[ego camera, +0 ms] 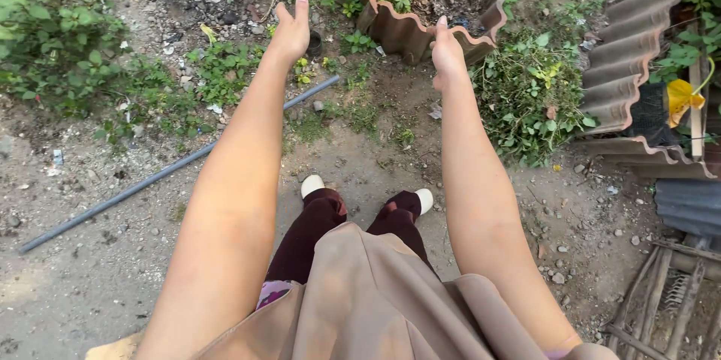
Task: Pulling weeds and clearing debris from a garden patch by hand.
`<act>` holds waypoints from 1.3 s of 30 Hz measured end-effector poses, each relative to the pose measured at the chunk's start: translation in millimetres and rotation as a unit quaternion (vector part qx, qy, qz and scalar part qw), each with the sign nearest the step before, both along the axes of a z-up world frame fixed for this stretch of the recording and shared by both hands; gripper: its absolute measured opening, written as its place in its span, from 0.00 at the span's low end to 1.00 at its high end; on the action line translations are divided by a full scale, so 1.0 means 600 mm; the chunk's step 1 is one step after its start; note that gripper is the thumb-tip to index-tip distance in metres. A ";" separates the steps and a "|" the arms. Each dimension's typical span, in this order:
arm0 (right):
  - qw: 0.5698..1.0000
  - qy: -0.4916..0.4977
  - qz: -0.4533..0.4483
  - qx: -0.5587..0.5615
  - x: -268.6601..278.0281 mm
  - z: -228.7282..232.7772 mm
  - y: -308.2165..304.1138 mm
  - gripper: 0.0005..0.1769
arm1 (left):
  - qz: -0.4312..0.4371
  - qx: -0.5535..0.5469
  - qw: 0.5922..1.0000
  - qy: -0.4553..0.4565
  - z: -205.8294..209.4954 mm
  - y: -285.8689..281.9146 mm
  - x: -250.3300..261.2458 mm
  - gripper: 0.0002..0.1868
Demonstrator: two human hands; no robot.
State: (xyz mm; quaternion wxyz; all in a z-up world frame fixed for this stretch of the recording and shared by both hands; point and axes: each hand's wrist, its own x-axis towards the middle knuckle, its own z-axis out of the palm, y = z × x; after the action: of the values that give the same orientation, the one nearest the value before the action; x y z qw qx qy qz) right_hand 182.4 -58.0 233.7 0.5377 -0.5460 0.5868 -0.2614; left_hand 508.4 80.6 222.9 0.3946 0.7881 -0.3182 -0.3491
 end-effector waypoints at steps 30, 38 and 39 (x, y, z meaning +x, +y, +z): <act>0.999 0.039 0.035 -0.002 0.128 -0.255 -0.001 0.39 | -0.060 0.034 0.997 0.038 -0.199 -0.047 0.008 0.54; 0.992 0.117 -0.012 0.046 0.112 -0.488 -0.001 0.43 | -0.142 0.045 0.988 0.028 -0.410 -0.103 -0.067 0.52; 0.990 0.123 -0.018 0.060 0.102 -0.531 0.005 0.45 | -0.152 0.048 0.987 0.037 -0.451 -0.102 -0.080 0.52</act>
State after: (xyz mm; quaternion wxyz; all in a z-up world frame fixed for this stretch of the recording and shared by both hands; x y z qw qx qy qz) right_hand 243.8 -55.0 -84.7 0.4888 -0.5299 0.6729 -0.1661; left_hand 460.5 19.7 -47.9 0.3101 0.7355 -0.4019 -0.4488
